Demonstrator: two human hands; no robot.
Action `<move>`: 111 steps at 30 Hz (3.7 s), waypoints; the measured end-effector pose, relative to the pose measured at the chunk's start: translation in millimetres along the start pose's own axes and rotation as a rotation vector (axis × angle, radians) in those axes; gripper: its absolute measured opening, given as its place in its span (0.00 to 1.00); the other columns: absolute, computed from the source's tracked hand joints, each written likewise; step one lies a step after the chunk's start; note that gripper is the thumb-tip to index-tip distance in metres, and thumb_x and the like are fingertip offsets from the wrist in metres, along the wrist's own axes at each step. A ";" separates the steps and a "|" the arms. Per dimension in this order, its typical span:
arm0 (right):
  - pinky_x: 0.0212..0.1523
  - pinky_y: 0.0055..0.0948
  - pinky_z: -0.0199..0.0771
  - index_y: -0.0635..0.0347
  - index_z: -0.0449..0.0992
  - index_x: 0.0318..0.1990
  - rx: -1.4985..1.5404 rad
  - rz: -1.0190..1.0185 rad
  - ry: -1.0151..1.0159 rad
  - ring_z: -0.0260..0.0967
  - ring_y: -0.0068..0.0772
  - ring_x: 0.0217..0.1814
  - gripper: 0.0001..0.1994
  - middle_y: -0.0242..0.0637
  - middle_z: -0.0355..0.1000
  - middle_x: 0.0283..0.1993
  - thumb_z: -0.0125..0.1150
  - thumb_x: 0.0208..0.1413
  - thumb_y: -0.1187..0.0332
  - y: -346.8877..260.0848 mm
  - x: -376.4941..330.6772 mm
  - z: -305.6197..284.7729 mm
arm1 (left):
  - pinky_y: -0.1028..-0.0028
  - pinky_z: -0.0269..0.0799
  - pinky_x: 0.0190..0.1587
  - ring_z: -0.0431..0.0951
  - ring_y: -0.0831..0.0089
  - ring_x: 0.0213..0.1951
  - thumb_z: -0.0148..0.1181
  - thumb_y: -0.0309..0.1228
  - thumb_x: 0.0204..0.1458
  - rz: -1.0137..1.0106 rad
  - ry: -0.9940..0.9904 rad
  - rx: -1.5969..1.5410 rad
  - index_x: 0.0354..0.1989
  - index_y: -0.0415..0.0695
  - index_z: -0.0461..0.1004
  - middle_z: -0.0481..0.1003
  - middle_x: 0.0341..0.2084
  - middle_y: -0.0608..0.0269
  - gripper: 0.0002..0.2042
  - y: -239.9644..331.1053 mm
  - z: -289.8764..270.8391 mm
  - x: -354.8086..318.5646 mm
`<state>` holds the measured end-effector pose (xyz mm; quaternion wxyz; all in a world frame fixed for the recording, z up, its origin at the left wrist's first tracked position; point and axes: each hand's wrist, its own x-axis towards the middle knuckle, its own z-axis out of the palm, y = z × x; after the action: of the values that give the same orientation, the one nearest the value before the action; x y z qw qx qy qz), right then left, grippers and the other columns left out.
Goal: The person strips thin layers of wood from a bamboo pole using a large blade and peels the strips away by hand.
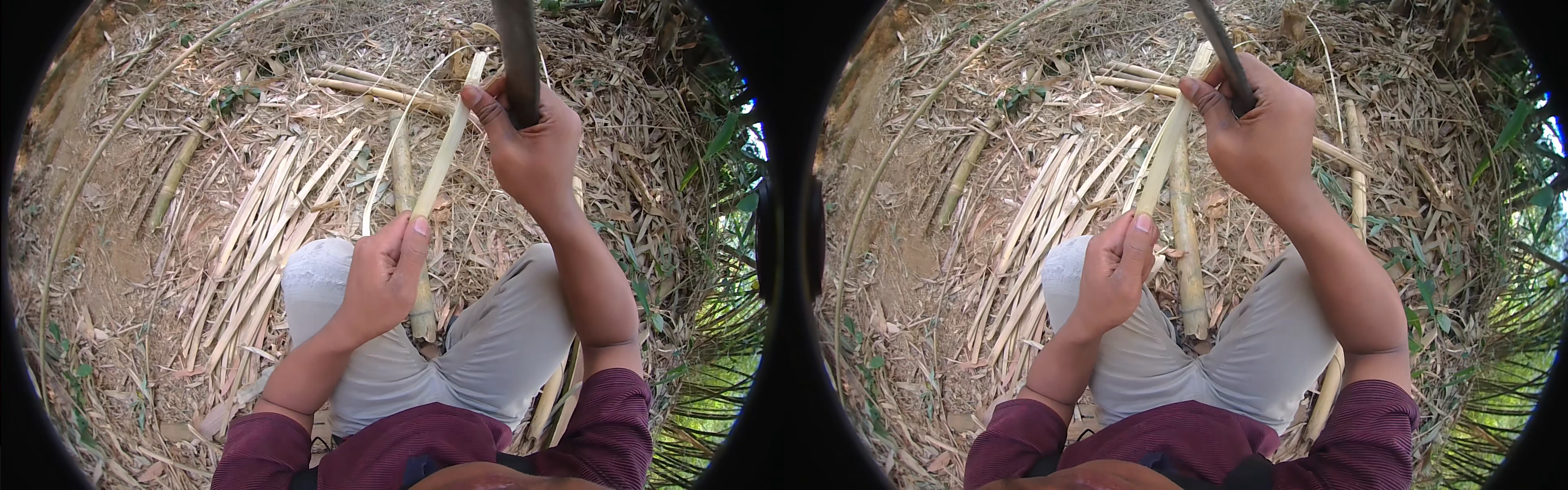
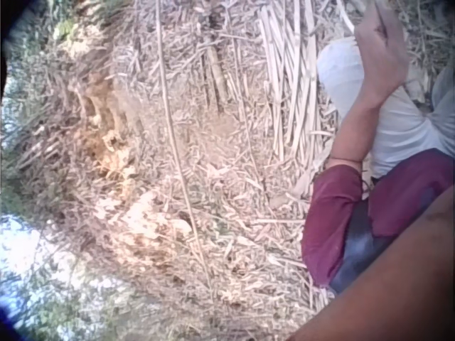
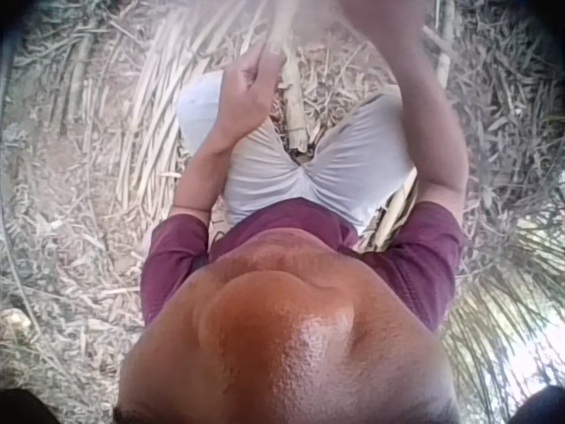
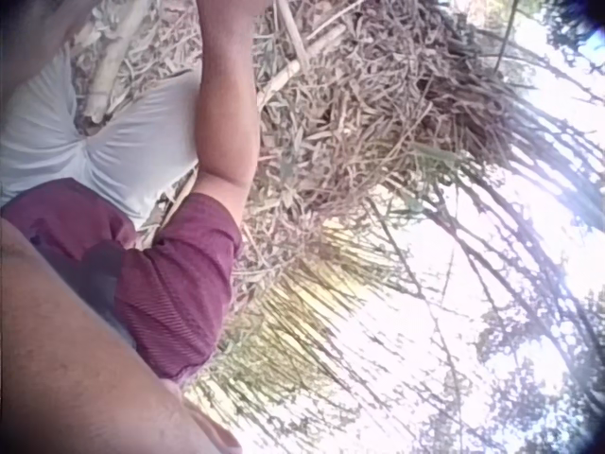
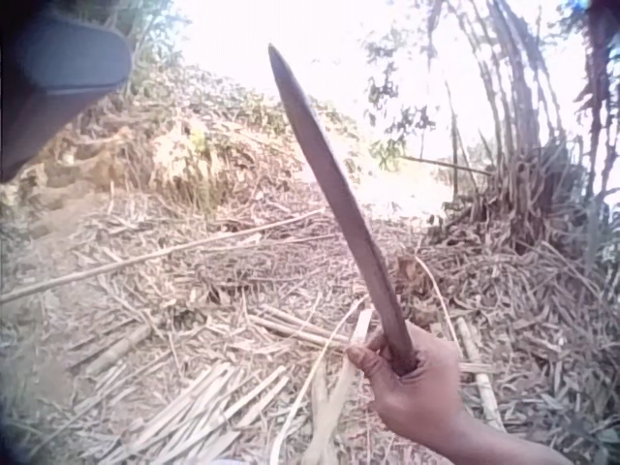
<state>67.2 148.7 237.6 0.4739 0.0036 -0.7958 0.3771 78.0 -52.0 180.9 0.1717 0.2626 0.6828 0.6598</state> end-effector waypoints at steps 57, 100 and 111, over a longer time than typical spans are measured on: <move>0.13 0.28 0.61 0.53 0.70 0.21 -0.359 -0.658 -0.179 0.64 0.29 0.12 0.36 0.28 0.61 0.13 0.56 0.37 0.23 -16.7 -13.6 -18.7 | 0.80 0.54 0.20 0.60 0.86 0.19 0.43 0.28 0.66 0.696 0.338 0.395 0.33 0.40 0.68 0.65 0.19 0.72 0.10 11.4 19.6 18.7; 0.19 0.34 0.52 0.57 0.63 0.21 -0.351 -0.578 -0.252 0.60 0.36 0.16 0.42 0.32 0.59 0.16 0.49 0.34 0.17 -18.0 -25.3 -13.7 | 0.63 0.71 0.31 0.77 0.56 0.24 0.59 0.22 0.49 0.592 0.290 0.485 0.38 0.38 0.77 0.75 0.23 0.54 0.08 21.6 19.0 -4.9; 0.20 0.28 0.51 0.61 0.61 0.18 0.231 0.580 0.131 0.45 0.26 0.13 0.38 0.30 0.54 0.14 0.31 0.64 0.33 53.1 6.5 -50.0 | 0.78 0.50 0.13 0.59 0.86 0.11 0.46 0.30 0.66 0.261 0.185 -0.004 0.31 0.41 0.68 0.61 0.10 0.76 0.11 37.4 10.5 4.7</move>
<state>81.9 219.2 224.2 0.3933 -0.1940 -0.6834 0.5836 85.4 -41.0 217.7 0.0216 0.2868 0.6543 0.6994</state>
